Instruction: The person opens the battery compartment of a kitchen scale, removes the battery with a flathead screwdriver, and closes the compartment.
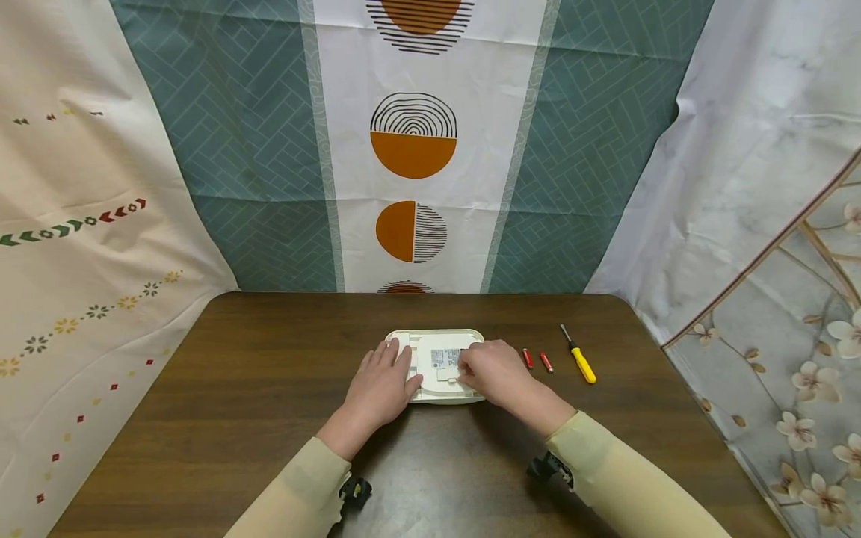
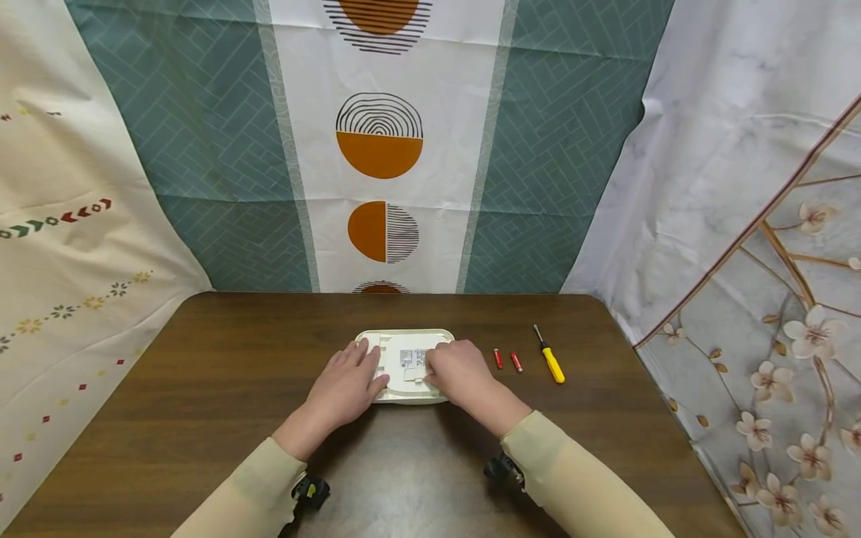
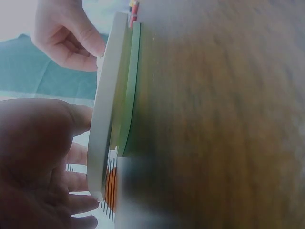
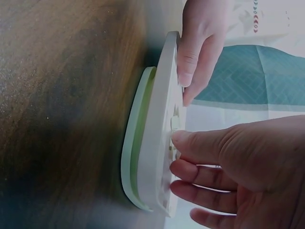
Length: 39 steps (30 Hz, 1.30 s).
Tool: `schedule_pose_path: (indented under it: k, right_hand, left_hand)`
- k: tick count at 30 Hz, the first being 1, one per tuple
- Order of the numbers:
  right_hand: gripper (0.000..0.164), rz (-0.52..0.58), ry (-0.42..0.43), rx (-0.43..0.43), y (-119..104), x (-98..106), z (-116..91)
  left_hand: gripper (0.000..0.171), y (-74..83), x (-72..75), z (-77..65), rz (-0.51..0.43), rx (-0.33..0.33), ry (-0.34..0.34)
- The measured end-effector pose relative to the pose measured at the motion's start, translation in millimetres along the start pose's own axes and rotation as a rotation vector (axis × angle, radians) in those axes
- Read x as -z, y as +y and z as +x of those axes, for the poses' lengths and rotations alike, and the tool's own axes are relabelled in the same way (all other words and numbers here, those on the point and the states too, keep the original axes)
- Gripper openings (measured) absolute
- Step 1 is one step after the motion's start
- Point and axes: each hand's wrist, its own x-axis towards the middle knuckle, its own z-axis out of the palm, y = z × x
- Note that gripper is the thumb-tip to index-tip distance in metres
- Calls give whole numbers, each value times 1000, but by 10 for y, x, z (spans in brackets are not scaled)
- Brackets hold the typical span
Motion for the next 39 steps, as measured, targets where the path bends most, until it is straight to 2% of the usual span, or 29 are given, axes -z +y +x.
schedule_pose_path:
  k: [8,17,24,34,39]
  right_hand:
    - [16,2,-21,-21,8,-40,10]
    - [13,25,25,-25,9,-83,-28]
    - [10,61,26,-63,32,-120,-33]
    - [15,132,6,-130,43,-124,-44]
    - [10,146,44,-140,50,-169,-56]
  left_hand:
    - [65,0,-2,-2,12,4,-5]
    - [65,0,6,-12,15,4,-11]
    - [66,6,9,0,17,9,-23]
    - [66,12,20,5,9,18,-31]
    - [66,10,15,1,8,23,-39]
